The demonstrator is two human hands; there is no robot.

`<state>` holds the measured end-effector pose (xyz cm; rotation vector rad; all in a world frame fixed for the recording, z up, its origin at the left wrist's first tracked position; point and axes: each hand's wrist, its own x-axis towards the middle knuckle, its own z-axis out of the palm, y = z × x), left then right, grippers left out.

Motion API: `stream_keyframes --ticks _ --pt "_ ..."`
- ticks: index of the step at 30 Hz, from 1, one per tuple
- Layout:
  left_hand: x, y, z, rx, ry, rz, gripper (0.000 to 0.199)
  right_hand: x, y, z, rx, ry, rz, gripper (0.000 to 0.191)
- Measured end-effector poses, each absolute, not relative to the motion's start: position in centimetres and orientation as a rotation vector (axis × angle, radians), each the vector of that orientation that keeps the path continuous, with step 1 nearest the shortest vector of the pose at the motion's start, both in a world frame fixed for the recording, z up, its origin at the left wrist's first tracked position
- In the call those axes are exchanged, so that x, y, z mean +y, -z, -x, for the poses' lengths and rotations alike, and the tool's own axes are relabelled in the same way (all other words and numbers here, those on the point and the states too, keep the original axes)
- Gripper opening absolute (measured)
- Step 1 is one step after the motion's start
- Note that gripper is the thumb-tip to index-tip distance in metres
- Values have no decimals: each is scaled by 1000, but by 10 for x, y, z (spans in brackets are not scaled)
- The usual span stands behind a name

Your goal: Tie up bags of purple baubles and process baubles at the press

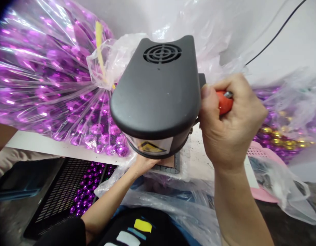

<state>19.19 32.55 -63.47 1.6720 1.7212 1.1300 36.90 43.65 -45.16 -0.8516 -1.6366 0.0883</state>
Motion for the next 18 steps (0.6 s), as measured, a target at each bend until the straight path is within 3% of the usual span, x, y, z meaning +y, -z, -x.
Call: stream_keyframes --ticks 7,18 --pt "329 642 -195 1745 -1166 -1699 56 435 451 -367 -1635 -84 853 16" --pt "326 639 -195 1787 -1102 -1725 43 432 449 -367 -1657 -98 894 22"
